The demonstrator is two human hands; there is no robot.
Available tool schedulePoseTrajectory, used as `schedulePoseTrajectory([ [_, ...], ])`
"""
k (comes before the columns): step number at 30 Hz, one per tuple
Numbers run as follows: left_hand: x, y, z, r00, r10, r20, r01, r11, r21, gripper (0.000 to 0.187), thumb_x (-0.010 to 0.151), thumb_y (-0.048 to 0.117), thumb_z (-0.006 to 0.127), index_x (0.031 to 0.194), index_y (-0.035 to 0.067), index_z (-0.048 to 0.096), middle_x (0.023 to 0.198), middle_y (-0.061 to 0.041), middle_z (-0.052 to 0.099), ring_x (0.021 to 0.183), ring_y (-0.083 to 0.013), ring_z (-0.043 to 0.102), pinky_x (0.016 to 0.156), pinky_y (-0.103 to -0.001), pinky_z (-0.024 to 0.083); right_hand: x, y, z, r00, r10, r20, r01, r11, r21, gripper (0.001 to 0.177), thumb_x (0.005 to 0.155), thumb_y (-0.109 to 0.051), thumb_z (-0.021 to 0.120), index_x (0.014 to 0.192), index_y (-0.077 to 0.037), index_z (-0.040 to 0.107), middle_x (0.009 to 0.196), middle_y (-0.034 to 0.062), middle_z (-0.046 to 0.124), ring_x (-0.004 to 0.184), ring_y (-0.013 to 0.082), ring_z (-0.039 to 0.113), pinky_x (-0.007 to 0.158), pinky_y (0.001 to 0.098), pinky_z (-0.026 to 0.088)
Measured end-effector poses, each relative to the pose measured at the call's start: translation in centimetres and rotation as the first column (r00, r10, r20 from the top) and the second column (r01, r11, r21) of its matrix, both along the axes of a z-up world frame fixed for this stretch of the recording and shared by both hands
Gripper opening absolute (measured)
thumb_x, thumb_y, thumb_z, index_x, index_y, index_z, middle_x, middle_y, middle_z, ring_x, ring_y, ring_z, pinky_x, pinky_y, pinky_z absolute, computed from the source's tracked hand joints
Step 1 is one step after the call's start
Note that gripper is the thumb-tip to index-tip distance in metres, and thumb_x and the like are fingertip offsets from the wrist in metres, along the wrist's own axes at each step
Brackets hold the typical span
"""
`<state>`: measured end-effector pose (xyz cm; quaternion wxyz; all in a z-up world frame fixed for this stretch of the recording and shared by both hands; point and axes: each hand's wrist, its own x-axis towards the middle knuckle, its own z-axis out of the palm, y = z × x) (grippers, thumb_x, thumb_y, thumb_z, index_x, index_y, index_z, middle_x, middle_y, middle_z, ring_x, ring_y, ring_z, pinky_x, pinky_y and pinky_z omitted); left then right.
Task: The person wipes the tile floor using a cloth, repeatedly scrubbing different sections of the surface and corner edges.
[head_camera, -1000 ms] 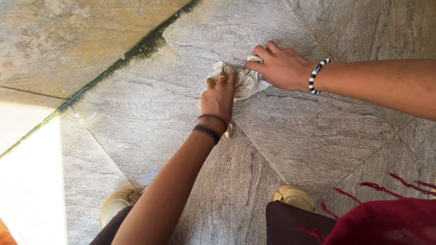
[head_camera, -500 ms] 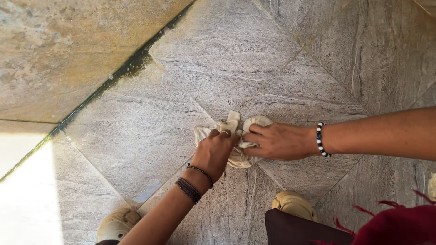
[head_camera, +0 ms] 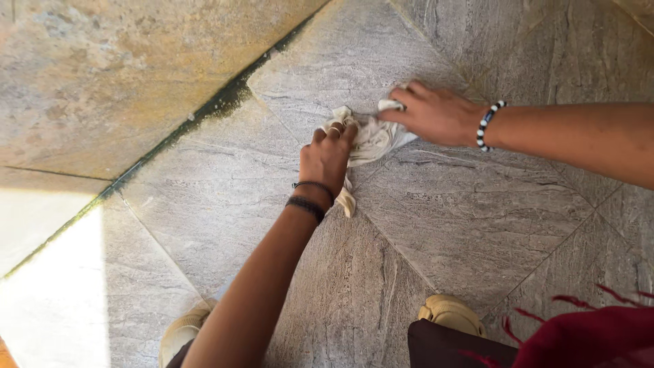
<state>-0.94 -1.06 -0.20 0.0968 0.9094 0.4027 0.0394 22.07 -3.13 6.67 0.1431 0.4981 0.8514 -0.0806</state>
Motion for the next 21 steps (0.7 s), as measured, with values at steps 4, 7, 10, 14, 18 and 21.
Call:
schedulePoseTrajectory([
  [4, 1.6, 0.1, -0.9, 0.999, 0.025, 0.023, -0.028, 0.991, 0.129, 0.049, 0.087, 0.006, 0.068, 0.133, 0.008, 0.052, 0.125, -0.014, 0.064, 0.103, -0.0323, 0.067, 0.067, -0.036, 0.065, 0.1, 0.9, -0.5, 0.998, -0.037, -0.045, 0.038, 0.999, 0.017, 0.050, 0.085, -0.001, 0.064, 0.134, -0.013, 0.057, 0.133, 0.0173, 0.052, 0.121, 0.0321, 0.051, 0.095, 0.0377, 0.056],
  [7, 1.0, -1.0, -0.5, 0.998, -0.066, -0.006, 0.066, 0.998, 0.018, 0.048, 0.087, 0.004, 0.069, 0.131, 0.007, 0.051, 0.124, -0.019, 0.063, 0.101, -0.0348, 0.066, 0.067, -0.038, 0.065, -0.2, -0.4, -1.2, 0.996, 0.077, -0.053, -0.073, 0.994, 0.082, 0.049, 0.081, 0.003, 0.064, 0.127, -0.013, 0.062, 0.134, 0.0147, 0.053, 0.125, 0.0296, 0.052, 0.100, 0.0368, 0.054],
  [10, -0.9, -3.5, 0.1, 0.977, -0.211, -0.041, 0.206, 0.973, -0.100, 0.064, 0.081, 0.002, 0.071, 0.140, 0.002, 0.045, 0.119, -0.019, 0.063, 0.106, -0.0366, 0.065, 0.070, -0.036, 0.065, -0.4, -3.4, -1.3, 0.936, 0.294, -0.192, -0.274, 0.954, 0.125, 0.046, 0.074, 0.004, 0.068, 0.118, -0.011, 0.067, 0.132, 0.0140, 0.056, 0.126, 0.0301, 0.050, 0.101, 0.0376, 0.053],
  [14, -2.4, -8.1, 0.3, 0.920, -0.393, -0.010, 0.391, 0.918, -0.066, 0.047, 0.085, -0.001, 0.069, 0.129, 0.001, 0.055, 0.121, -0.019, 0.064, 0.108, -0.0350, 0.065, 0.072, -0.033, 0.065, -2.4, -8.5, -1.4, 0.837, 0.395, -0.379, -0.410, 0.911, 0.045, 0.027, 0.085, -0.004, 0.070, 0.111, -0.007, 0.069, 0.123, 0.0142, 0.060, 0.120, 0.0274, 0.053, 0.096, 0.0342, 0.056],
  [18, -3.6, -8.6, 0.8, 0.931, -0.328, 0.160, 0.348, 0.930, -0.118, 0.047, 0.078, -0.010, 0.067, 0.123, 0.003, 0.063, 0.121, -0.013, 0.067, 0.115, -0.0311, 0.065, 0.077, -0.031, 0.065, -2.4, -10.1, -0.8, 0.826, 0.399, -0.398, -0.423, 0.906, 0.030, 0.032, 0.078, -0.011, 0.072, 0.109, -0.003, 0.069, 0.113, 0.0166, 0.062, 0.107, 0.0283, 0.058, 0.081, 0.0347, 0.058],
  [21, -4.1, -8.8, 0.3, 0.897, -0.344, 0.277, 0.347, 0.937, 0.039, 0.047, 0.080, -0.009, 0.066, 0.125, 0.005, 0.062, 0.123, -0.013, 0.069, 0.117, -0.0293, 0.066, 0.072, -0.029, 0.065, -1.9, -9.1, -1.6, 0.805, 0.495, -0.327, -0.502, 0.862, 0.071, 0.025, 0.084, -0.013, 0.072, 0.107, -0.004, 0.069, 0.110, 0.0139, 0.064, 0.104, 0.0251, 0.060, 0.080, 0.0343, 0.059],
])
